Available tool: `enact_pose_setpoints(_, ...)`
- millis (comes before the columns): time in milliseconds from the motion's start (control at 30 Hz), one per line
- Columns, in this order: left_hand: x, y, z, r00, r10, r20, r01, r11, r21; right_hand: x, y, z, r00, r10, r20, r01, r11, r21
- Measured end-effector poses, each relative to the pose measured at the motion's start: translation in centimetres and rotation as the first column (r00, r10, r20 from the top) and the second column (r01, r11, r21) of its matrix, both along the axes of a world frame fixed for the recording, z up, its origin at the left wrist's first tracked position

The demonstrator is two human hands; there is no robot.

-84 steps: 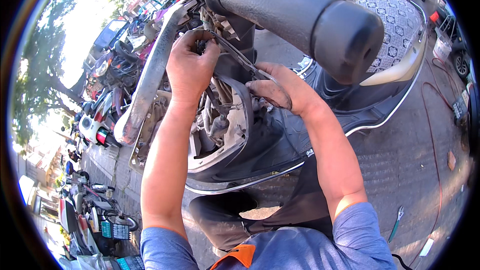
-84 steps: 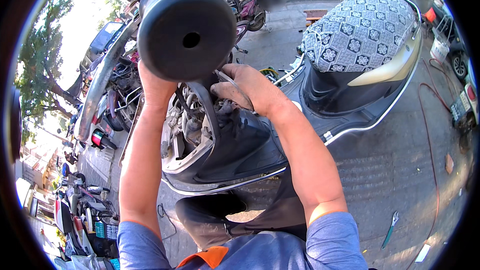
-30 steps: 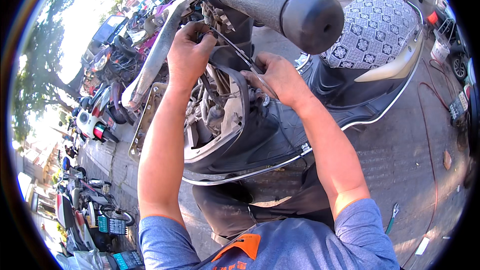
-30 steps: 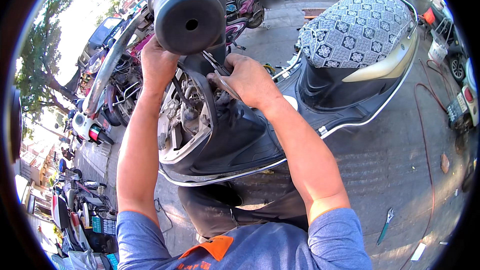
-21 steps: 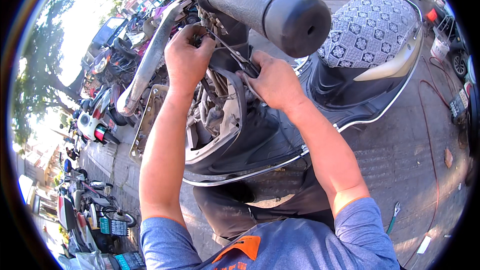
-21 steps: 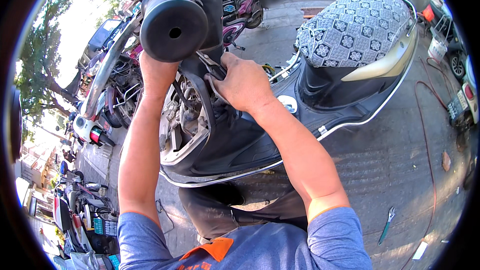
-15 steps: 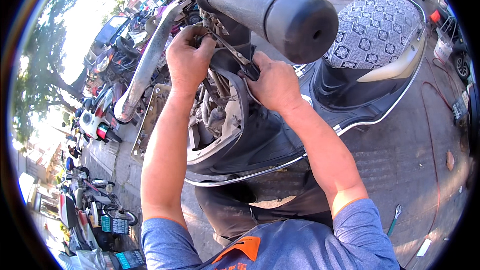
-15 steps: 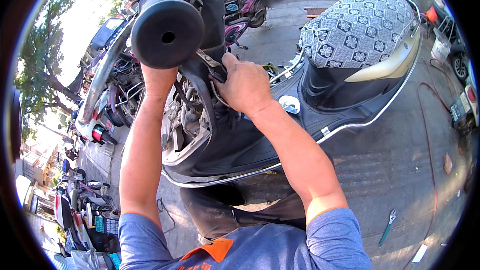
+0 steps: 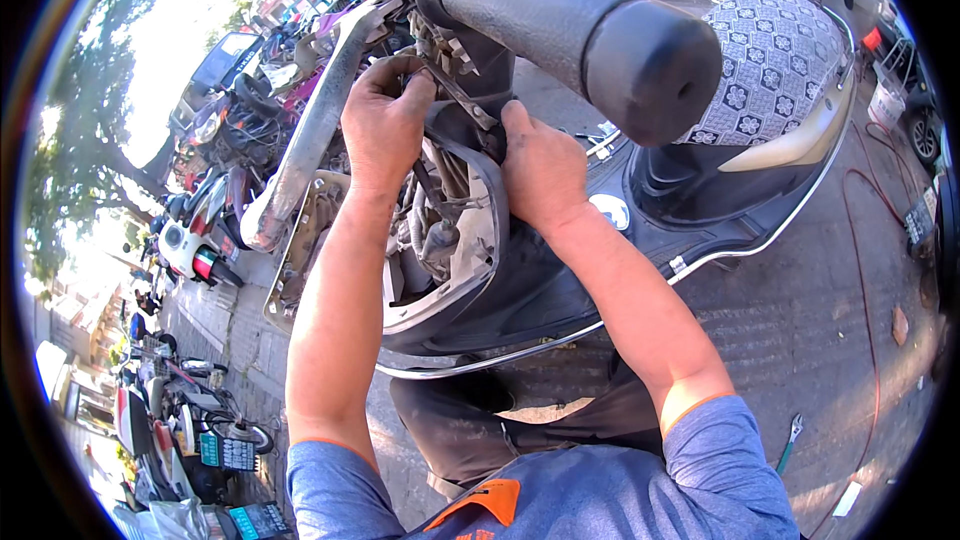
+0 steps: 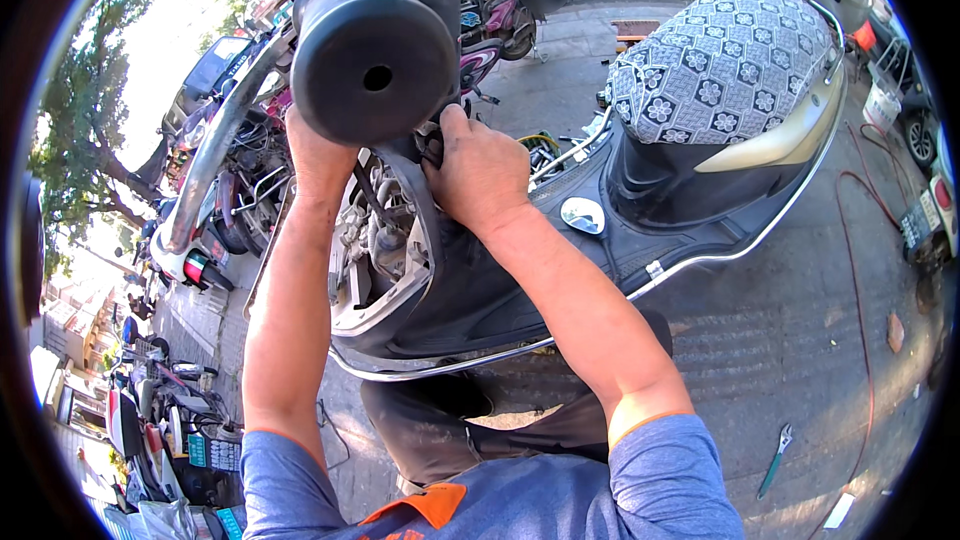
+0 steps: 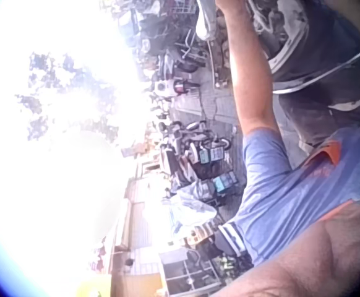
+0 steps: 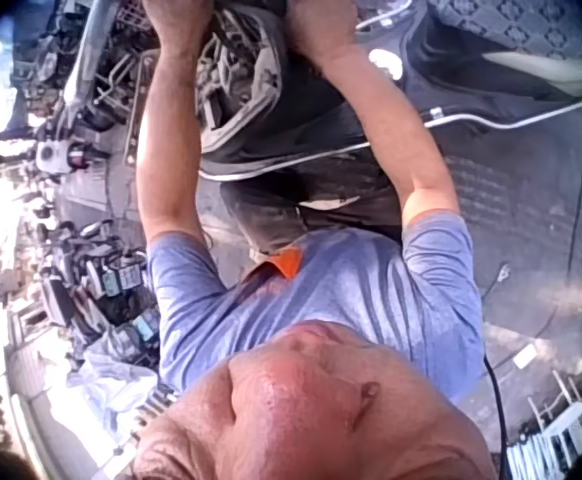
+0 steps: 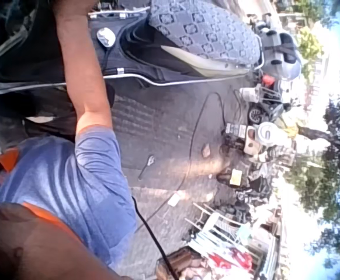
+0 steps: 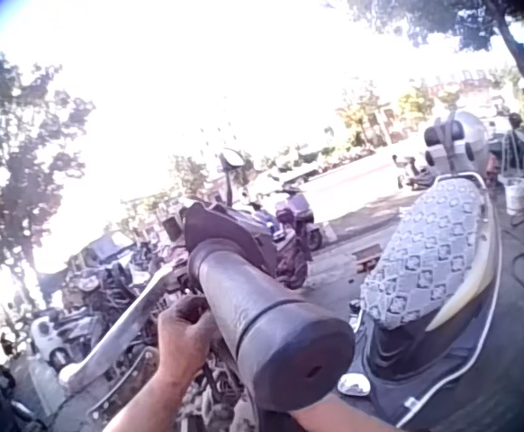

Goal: The person manipulates electrical wires and plastic connectors inside the front panel of a scooter and uses pliers to adjust the wiring.

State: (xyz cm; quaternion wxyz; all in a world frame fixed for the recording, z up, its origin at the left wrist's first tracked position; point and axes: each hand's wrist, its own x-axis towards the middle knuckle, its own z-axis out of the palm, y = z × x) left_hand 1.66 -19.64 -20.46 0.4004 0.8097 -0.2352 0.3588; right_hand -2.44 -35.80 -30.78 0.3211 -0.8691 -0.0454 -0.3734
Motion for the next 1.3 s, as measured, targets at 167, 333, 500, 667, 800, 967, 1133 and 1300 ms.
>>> enact_pose_setpoints(167,-0.3,0.0,0.0,0.995,0.018,-0.1,-0.02,1.0,-0.023,-0.5,-0.5,0.4,1.0,0.015,-0.027,-0.016,1.0,-0.018)
enact_pose_setpoints(333,0.7,0.5,-0.4,0.985,-0.049,-0.168,0.031,0.994,-0.106,-0.5,-1.9,-0.8,0.996,0.085,0.028,-0.085,0.996,0.002)
enact_pose_setpoints(500,-0.4,2.4,0.2,0.913,-0.3,-0.275,0.236,0.941,-0.245,-4.3,-4.8,-6.4,0.985,0.158,-0.067,-0.13,0.943,0.305)
enact_pose_setpoints(667,-1.7,2.5,0.2,0.916,-0.279,-0.29,0.208,0.945,-0.252,-10.1,-6.1,-15.1,0.947,0.182,-0.264,-0.042,0.886,0.461)
enact_pose_setpoints(800,-3.3,1.6,0.6,0.973,-0.055,-0.226,0.022,0.989,-0.148,-13.6,-6.1,-16.7,0.918,0.21,-0.336,-0.034,0.887,0.461)
enact_pose_setpoints(967,-2.7,1.8,1.1,0.89,-0.303,-0.339,0.09,0.848,-0.523,-14.3,-7.7,-13.8,0.919,0.232,-0.318,-0.058,0.879,0.474)
enact_pose_setpoints(1133,-1.8,1.1,3.5,0.931,-0.125,-0.342,0.059,0.979,-0.197,-12.6,-8.2,-14.7,0.894,0.13,-0.428,0.024,0.941,0.336)
enact_pose_setpoints(1300,-1.8,1.4,3.5,0.972,0.063,-0.226,-0.026,0.986,0.164,-10.4,-7.3,-19.5,0.652,0.103,-0.751,0.054,0.982,0.181)
